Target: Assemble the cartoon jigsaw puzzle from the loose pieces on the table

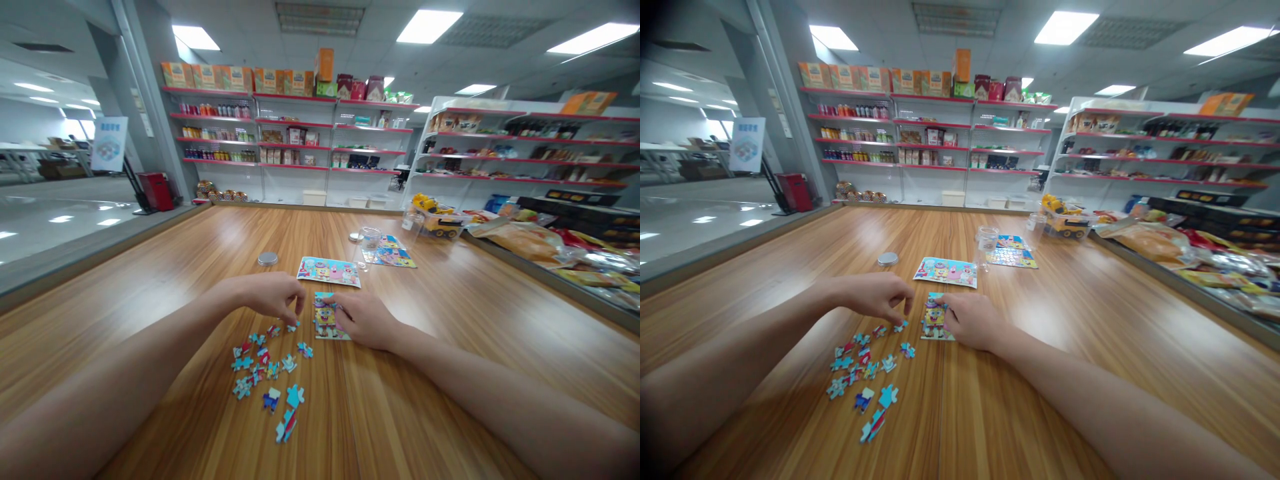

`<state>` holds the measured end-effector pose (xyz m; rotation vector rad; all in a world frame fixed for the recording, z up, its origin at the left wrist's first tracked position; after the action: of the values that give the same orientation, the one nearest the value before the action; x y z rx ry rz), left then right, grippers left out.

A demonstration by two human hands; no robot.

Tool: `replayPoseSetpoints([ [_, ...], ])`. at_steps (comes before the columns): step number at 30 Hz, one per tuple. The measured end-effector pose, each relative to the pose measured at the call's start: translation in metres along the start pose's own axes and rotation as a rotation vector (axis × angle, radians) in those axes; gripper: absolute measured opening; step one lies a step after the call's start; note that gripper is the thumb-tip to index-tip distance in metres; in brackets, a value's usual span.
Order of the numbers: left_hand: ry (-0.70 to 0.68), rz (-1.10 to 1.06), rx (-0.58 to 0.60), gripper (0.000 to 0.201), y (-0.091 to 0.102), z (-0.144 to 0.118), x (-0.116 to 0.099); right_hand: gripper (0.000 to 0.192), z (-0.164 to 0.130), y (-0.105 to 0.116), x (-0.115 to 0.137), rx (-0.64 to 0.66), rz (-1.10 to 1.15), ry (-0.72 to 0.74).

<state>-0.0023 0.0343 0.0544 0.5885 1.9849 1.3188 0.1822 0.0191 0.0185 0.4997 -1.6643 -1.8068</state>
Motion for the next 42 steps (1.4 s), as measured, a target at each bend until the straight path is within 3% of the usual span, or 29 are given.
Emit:
replayPoseSetpoints([
  [3, -0.016, -0.071, 0.050, 0.029, -0.003, 0.000, 0.001, 0.035, 0.000, 0.000, 0.000, -0.005, -0.009, 0.003],
  [13, 0.080, -0.047, 0.004, 0.021, 0.002, -0.002, 0.016, 0.035, 0.001, 0.001, 0.000, -0.004, 0.002, -0.006],
  [15, 0.154, -0.033, 0.093, 0.021, 0.004, -0.008, 0.021, 0.034, 0.001, 0.001, 0.000, -0.007, 0.003, -0.005],
  [19, 0.319, -0.013, 0.379, 0.023, 0.000, -0.024, 0.027, 0.034, 0.001, 0.000, 0.000, -0.027, -0.004, -0.005],
  [21, 0.359, 0.001, 0.426, 0.024, -0.001, -0.027, 0.027, 0.034, 0.000, 0.000, -0.001, -0.030, -0.006, -0.007],
  [28, 0.374, -0.035, 0.341, 0.017, -0.002, -0.021, 0.035, 0.033, 0.000, 0.000, -0.001, -0.009, -0.018, -0.022],
  [35, 0.413, 0.034, 0.241, 0.008, 0.011, -0.026, 0.052, 0.032, 0.000, -0.001, -0.002, -0.018, -0.009, -0.020],
  [42, 0.421, 0.129, 0.315, 0.023, 0.005, -0.021, 0.043, 0.033, 0.000, -0.002, -0.003, -0.023, -0.003, -0.011],
])
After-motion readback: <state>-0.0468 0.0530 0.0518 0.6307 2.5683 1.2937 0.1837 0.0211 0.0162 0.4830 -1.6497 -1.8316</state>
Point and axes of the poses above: each hand's wrist, its own z-axis towards the middle knuckle, its own y-axis out of the back of the hand, x = y × z, the point moved 4 cm from there along z, towards the middle knuckle, and after that the axes turned 5 degrees about x, right-handed, at the moved point
